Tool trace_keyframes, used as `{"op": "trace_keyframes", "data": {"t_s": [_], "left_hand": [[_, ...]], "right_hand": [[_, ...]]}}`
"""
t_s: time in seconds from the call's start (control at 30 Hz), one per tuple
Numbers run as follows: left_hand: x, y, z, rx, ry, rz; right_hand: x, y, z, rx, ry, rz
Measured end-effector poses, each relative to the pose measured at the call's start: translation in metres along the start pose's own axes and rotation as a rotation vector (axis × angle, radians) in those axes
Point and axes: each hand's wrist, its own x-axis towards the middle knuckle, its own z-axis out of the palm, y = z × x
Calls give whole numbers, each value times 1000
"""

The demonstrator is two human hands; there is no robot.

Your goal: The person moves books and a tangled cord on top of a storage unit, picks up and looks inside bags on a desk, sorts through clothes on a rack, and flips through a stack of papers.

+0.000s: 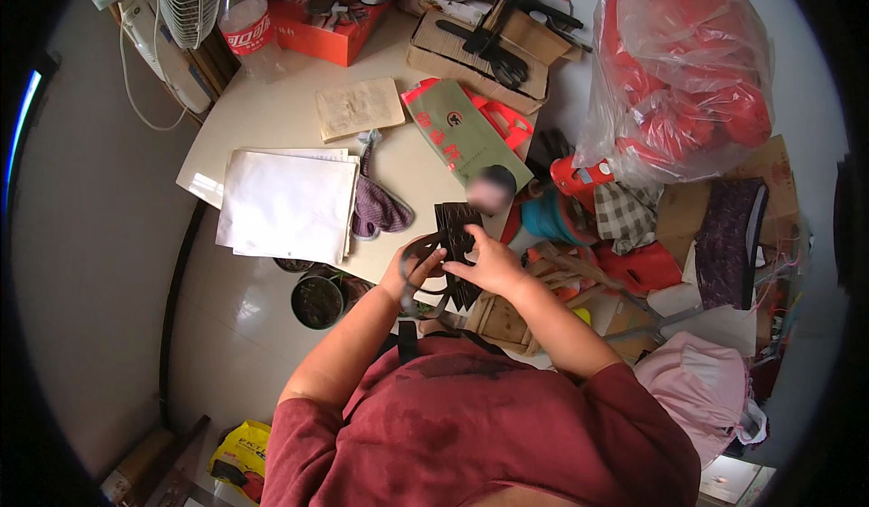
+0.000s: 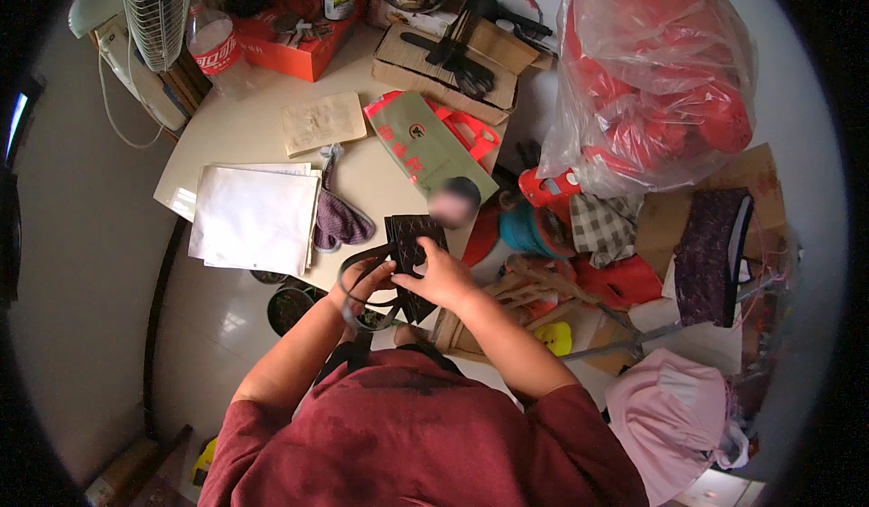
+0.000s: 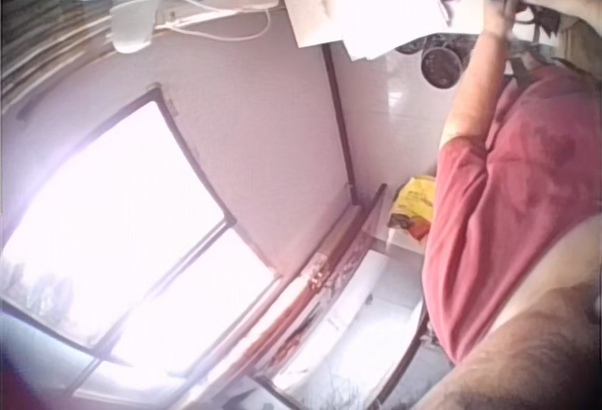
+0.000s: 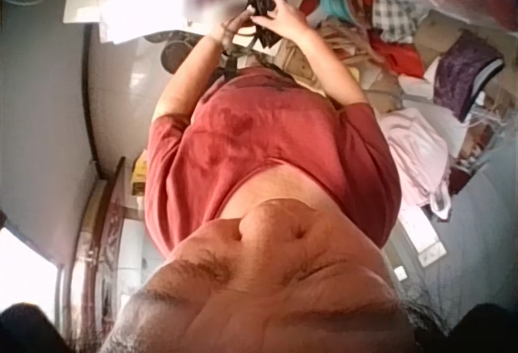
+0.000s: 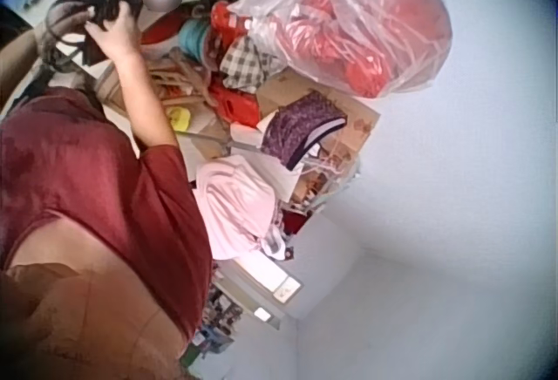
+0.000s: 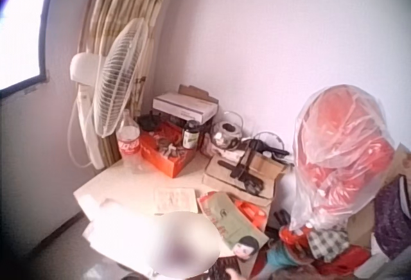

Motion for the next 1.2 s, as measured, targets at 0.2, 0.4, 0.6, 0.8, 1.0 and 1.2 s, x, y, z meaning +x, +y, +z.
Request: {"op": "trace_keyframes", "data": {"t_s": [0.2, 0.4, 0.6, 0.8, 1.0, 1.2], "left_hand": [[8, -14, 17, 116, 67, -11], [18, -24, 7, 409, 184, -7], [9, 1, 6, 342, 307, 41], [-2, 28, 11, 414, 407, 186], [-8, 45, 12, 492, 434, 258], [-6, 41, 2, 243, 384, 152]], "right_hand": [[7, 41, 25, 379, 17, 40], [8, 58, -14, 548, 157, 40], [-5, 41, -49, 919, 169, 252], [-7, 41, -63, 813, 223, 168], [-5, 38, -63, 679, 244, 36], [-3, 32, -66, 715, 235, 55]]}}
